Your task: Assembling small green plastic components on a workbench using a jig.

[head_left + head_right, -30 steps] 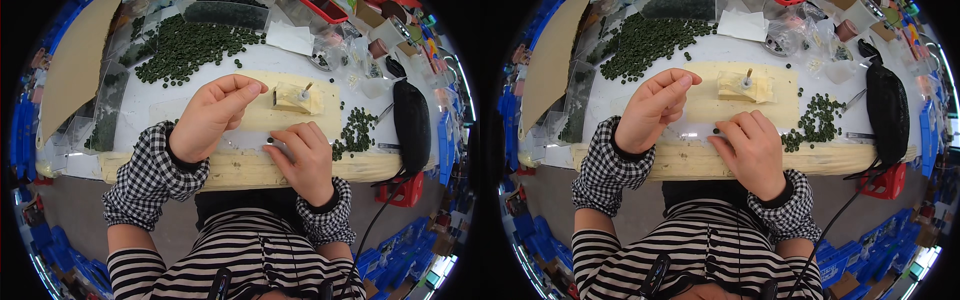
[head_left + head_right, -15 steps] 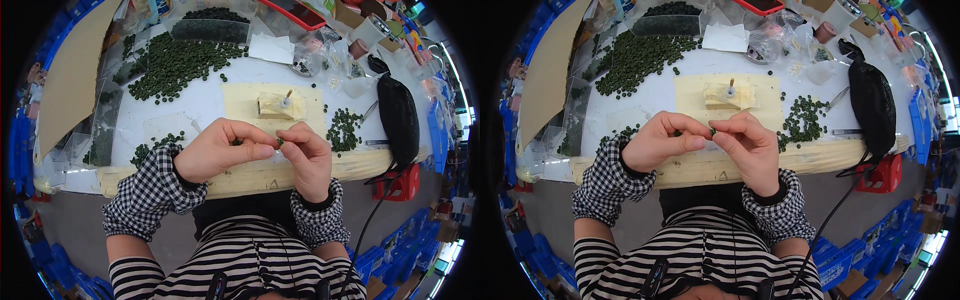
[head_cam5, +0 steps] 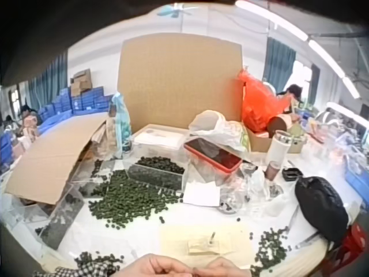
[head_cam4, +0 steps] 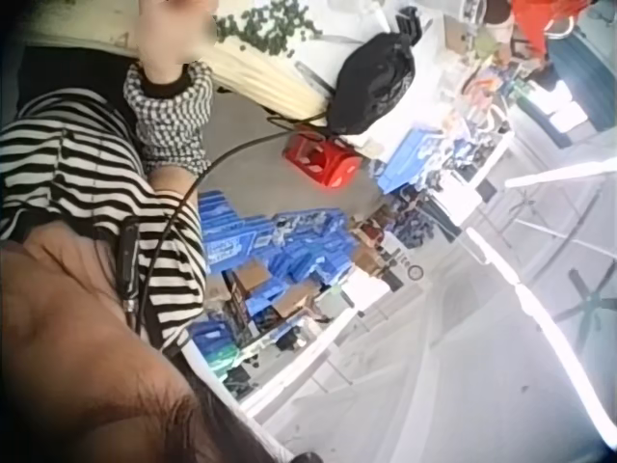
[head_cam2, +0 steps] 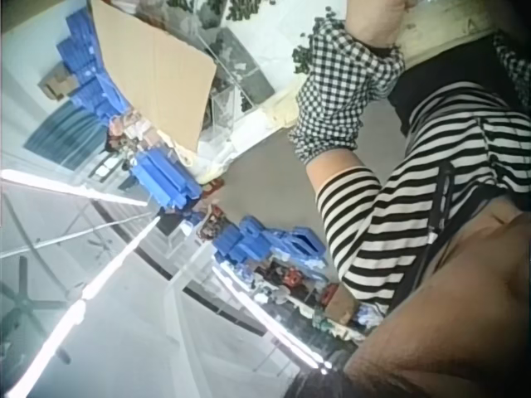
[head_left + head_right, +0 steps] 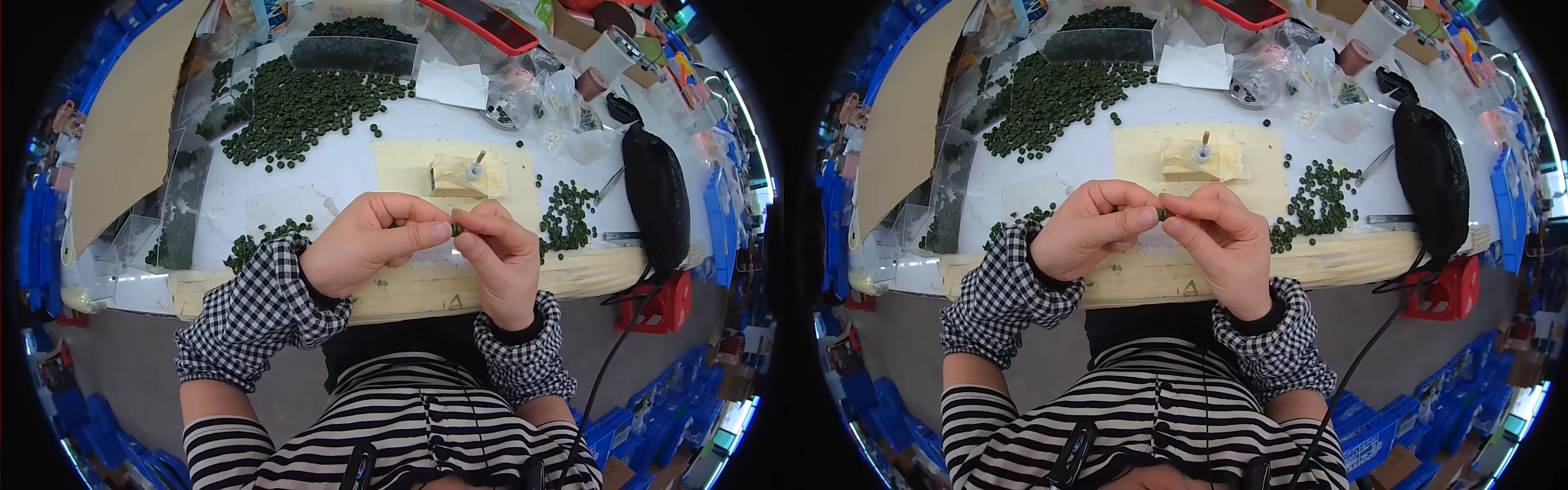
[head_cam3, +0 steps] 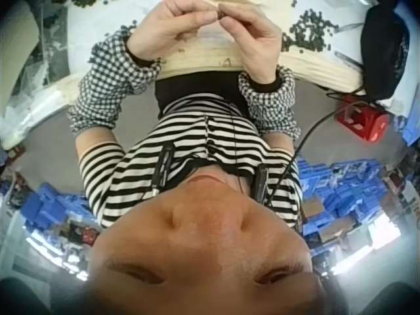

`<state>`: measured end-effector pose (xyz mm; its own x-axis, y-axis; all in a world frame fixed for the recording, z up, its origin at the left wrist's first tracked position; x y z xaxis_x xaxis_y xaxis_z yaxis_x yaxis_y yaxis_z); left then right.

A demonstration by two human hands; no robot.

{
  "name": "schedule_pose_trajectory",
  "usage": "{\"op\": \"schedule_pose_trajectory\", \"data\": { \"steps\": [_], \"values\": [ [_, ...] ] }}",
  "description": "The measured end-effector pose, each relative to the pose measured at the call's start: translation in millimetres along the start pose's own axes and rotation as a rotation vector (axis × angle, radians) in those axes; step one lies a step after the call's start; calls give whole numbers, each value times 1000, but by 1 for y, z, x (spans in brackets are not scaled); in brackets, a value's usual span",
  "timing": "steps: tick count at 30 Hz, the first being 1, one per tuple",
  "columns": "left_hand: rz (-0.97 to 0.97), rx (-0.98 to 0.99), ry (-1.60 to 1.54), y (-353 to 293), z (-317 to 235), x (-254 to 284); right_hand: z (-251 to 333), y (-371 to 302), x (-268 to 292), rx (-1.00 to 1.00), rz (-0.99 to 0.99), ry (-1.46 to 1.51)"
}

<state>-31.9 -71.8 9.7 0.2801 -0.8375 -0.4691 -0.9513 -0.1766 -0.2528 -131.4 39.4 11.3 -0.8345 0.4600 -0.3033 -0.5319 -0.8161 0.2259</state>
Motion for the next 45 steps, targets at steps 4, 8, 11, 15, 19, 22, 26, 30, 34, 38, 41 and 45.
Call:
{"op": "schedule_pose_trajectory", "data": {
  "steps": [4, 8, 11, 15, 19, 22, 26, 30, 34, 38, 41, 45],
  "values": [
    [17, 16, -34, 1, 2, 0, 0, 1, 0, 3, -7, -8],
    [31, 15, -70, 1, 3, -1, 1, 1, 0, 33, -15, -40],
    [18, 17, -76, 1, 3, 0, 1, 1, 0, 55, -11, -61],
    [27, 17, -91, 1, 4, 1, 2, 1, 0, 65, -12, -72],
    [23, 14, -97, 2, 4, 1, 2, 1, -1, 71, -12, -88],
    [28, 13, -108, 1, 4, 1, 2, 1, -1, 74, -10, -102],
    [22, 19, -115, 1, 1, -2, 2, 1, -1, 87, -15, -114],
    [-11, -48, -5, 0, 1, 0, 3, 1, -1, 97, 0, -116],
    [-68, -186, 179, 0, -2, 1, 3, 1, -2, 93, -11, -98],
    [-93, -178, 270, -5, -13, -1, 7, 1, -1, 110, -27, -113],
    [-126, -193, 304, -3, -10, 1, 7, 0, 1, 149, -36, -144],
    [-132, -233, 346, -3, -12, 0, 6, -1, 2, 151, -58, -179]
  ]
}}
Point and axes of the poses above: each hand's wrist, its own y-axis towards the middle knuckle, its own x-axis out of the back of the hand, z = x × y, the point moved 5 cm from there along y, towards the middle knuckle, and after that the axes turned 2 degrees about y, right-handed, at the moved point
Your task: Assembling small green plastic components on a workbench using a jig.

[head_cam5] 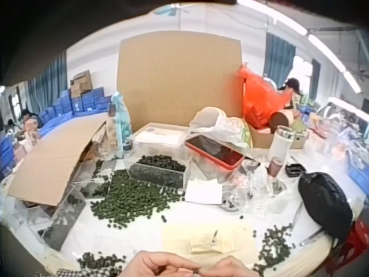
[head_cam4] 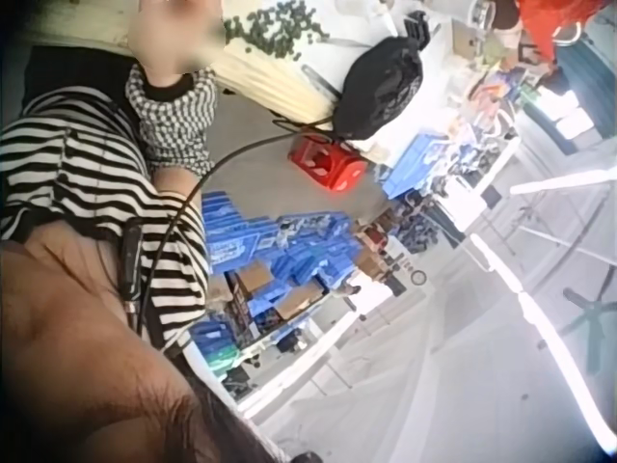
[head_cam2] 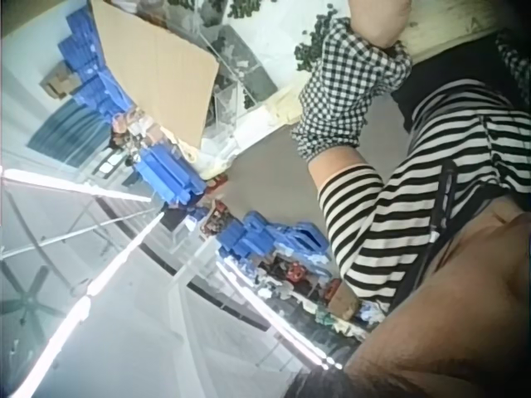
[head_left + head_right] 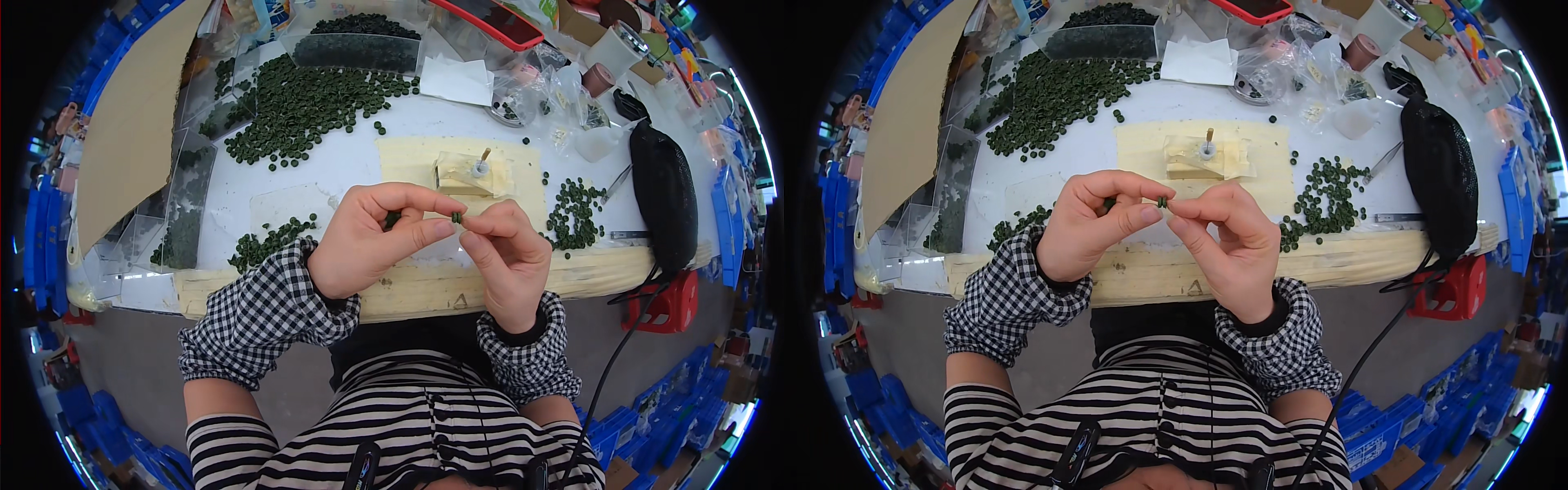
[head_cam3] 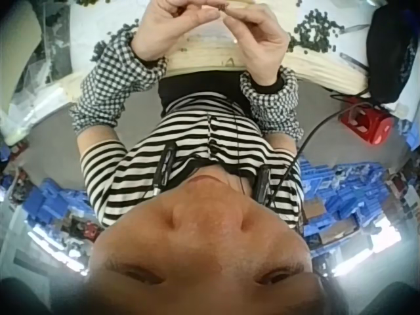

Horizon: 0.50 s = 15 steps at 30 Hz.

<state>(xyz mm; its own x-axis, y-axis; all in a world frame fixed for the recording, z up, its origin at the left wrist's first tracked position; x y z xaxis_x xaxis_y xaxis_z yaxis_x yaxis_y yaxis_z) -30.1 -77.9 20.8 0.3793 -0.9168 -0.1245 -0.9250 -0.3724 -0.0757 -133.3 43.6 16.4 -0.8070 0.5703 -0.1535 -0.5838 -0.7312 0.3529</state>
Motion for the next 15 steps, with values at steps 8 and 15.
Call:
{"op": "schedule_pose_trajectory", "data": {
  "steps": [8, 15],
  "values": [
    [-13, -58, 49, -1, -6, -1, 2, -1, -1, 7, -8, -14],
    [-10, -45, 63, 0, -5, 0, 2, -1, -1, 28, -8, -34]
  ]
}}
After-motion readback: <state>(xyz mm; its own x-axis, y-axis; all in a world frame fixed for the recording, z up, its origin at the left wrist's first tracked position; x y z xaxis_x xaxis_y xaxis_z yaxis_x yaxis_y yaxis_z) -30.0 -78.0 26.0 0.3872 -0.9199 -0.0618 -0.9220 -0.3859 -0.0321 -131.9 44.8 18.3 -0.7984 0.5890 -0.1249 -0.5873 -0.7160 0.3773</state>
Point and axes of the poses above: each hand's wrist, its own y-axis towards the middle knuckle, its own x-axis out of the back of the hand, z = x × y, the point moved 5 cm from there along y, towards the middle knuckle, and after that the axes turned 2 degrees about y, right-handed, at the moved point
